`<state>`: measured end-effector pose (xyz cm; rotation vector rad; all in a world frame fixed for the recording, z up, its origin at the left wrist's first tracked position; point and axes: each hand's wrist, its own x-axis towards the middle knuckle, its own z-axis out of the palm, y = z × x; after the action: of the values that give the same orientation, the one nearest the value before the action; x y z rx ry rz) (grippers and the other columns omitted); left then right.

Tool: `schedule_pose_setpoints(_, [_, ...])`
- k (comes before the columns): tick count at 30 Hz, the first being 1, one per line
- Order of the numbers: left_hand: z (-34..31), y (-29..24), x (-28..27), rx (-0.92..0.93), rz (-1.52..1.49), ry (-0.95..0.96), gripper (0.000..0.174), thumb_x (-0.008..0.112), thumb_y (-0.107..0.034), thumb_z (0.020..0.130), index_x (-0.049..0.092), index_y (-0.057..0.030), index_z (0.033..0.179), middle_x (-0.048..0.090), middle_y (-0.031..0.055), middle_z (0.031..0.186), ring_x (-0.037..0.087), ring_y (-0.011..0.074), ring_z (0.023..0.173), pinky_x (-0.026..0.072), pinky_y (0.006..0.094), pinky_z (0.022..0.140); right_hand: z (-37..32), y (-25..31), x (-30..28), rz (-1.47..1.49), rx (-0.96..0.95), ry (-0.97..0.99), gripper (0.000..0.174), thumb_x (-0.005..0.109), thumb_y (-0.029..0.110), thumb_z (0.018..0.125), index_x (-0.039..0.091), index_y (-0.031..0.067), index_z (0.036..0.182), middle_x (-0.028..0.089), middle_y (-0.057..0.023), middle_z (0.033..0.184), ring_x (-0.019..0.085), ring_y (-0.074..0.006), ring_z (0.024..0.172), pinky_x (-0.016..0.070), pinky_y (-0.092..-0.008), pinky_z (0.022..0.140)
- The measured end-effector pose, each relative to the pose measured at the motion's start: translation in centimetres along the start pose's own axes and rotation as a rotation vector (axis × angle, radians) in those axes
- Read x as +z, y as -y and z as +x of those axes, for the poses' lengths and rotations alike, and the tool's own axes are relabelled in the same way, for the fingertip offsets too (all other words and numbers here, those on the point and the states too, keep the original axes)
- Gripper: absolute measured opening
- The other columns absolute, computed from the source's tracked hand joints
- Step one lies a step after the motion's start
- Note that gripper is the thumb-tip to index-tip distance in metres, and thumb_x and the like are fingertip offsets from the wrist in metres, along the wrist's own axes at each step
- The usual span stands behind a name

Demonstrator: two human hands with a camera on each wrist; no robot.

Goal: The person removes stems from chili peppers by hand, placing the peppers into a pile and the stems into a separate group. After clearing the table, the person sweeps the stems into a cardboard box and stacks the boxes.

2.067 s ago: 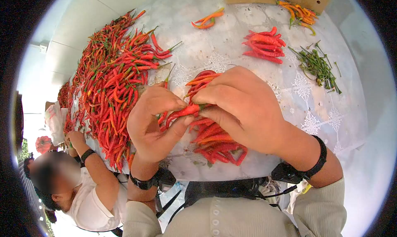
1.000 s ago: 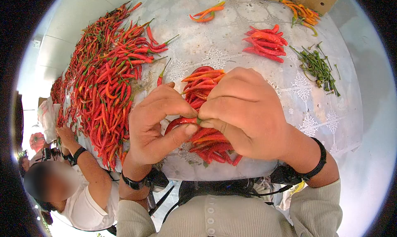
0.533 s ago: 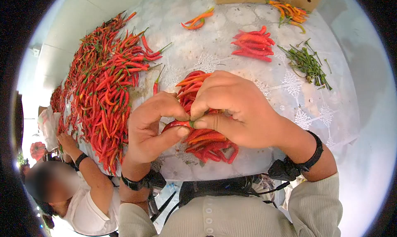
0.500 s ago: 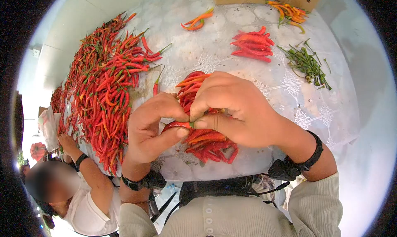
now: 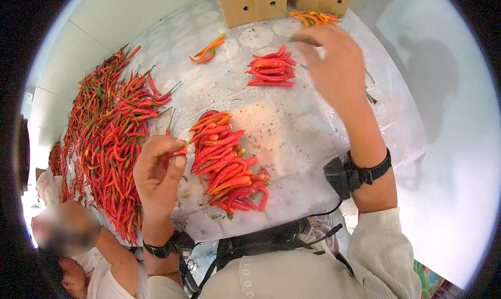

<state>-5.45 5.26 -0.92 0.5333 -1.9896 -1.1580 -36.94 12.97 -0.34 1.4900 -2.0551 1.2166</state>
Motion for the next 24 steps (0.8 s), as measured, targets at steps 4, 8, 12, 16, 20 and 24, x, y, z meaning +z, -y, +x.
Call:
schedule_pose_setpoints(4, [0.2,0.0,-0.1,0.087,0.111,0.053,0.023,0.074,-0.001,0.080,0.067,-0.0008,0.102,0.070,0.0092,0.095,0.064,0.0232,0.089,0.0482,0.0328,0.084,0.3,-3.8,-1.6,-0.609,0.117,0.186,0.020,0.068,0.017,0.085,0.073,0.0071,0.101,0.069,-0.0119,0.101,0.063,-0.0325,0.096,0.0494,-0.0430,0.087])
schedule_pose_setpoints(8, [0.0,0.1,0.4,0.072,0.068,-0.024,0.027,0.077,-0.002,0.076,0.067,-0.0020,0.102,0.069,0.0094,0.094,0.065,0.0241,0.087,0.0496,0.0337,0.080,-0.2,-4.1,-1.3,-0.537,-0.063,0.148,0.026,0.069,0.018,0.085,0.071,0.0061,0.107,0.066,-0.0130,0.108,0.062,-0.0323,0.098,0.0489,-0.0414,0.089])
schedule_pose_setpoints(12, [-0.4,0.1,1.1,0.061,0.095,-0.069,0.030,0.079,-0.003,0.073,0.065,-0.0042,0.099,0.068,0.0097,0.091,0.065,0.0256,0.085,0.0510,0.0347,0.077,-1.6,3.5,1.3,0.172,-0.049,0.280,0.027,0.069,0.022,0.088,0.069,0.0041,0.108,0.067,-0.0109,0.108,0.063,-0.0241,0.099,0.0492,-0.0342,0.086])
schedule_pose_setpoints(16, [0.2,0.2,0.0,0.229,0.295,0.069,0.035,0.080,0.001,0.073,0.061,-0.0045,0.102,0.067,0.0092,0.092,0.064,0.0211,0.084,0.0497,0.0338,0.077,-4.1,8.2,2.2,0.766,-0.022,0.708,0.025,0.072,0.017,0.085,0.069,0.0027,0.105,0.069,-0.0094,0.099,0.065,-0.0187,0.088,0.0504,-0.0311,0.077])
schedule_pose_setpoints(20, [0.4,0.3,0.2,0.300,0.405,0.072,0.035,0.081,0.000,0.069,0.062,-0.0056,0.098,0.067,0.0087,0.086,0.064,0.0243,0.078,0.0495,0.0355,0.072,-5.1,9.1,2.8,0.844,-0.055,0.738,0.020,0.076,0.005,0.078,0.070,0.0026,0.098,0.070,-0.0093,0.089,0.066,-0.0199,0.078,0.0511,-0.0305,0.071])
schedule_pose_setpoints(24, [0.3,0.1,0.1,0.230,0.403,0.060,0.036,0.080,0.001,0.068,0.062,-0.0049,0.098,0.067,0.0090,0.087,0.064,0.0240,0.079,0.0502,0.0358,0.075,-4.9,8.8,3.2,0.823,-0.142,0.678,0.014,0.074,0.001,0.078,0.070,0.0027,0.092,0.069,-0.0097,0.088,0.065,-0.0203,0.078,0.0506,-0.0309,0.073])
